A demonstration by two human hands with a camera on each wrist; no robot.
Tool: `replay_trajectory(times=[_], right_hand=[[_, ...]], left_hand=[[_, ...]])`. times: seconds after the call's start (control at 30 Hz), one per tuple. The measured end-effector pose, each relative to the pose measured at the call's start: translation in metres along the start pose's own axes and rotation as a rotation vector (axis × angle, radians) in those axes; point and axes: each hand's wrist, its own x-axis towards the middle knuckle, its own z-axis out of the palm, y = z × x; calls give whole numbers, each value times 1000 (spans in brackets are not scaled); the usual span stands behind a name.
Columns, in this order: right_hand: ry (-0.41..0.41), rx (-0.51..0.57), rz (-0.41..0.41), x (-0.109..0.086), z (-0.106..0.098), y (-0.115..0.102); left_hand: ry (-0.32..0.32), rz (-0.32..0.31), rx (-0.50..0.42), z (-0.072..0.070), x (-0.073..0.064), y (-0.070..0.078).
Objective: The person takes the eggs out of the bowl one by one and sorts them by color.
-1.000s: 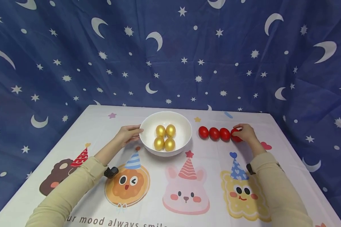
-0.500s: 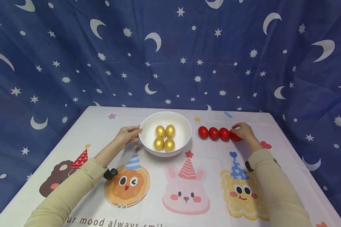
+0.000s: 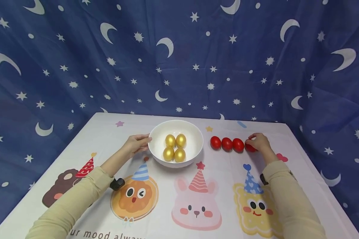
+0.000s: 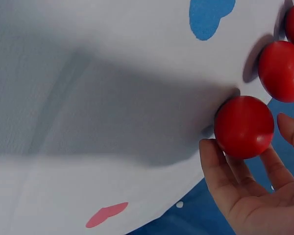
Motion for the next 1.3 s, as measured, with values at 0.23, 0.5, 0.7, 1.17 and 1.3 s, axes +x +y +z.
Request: replay_trajectory(times=[0.23,0.5,0.7,1.17,1.3], right_hand=[[20,-11,-22,2,-3,4],[12,-7,-14,4,2,1],[-4,2,1,3,2,-4],[-12,39,7,3,7,6],[-33,69,17,3,7,8]], left_hand=[[1,20,-5,0,-1,3],[-9,11,-8,-3,-3,1],[-17,15,-9,-5,-3,1],[-12,-2,9,-3,6,-4],[-14,-16,7,-1,6,-2]])
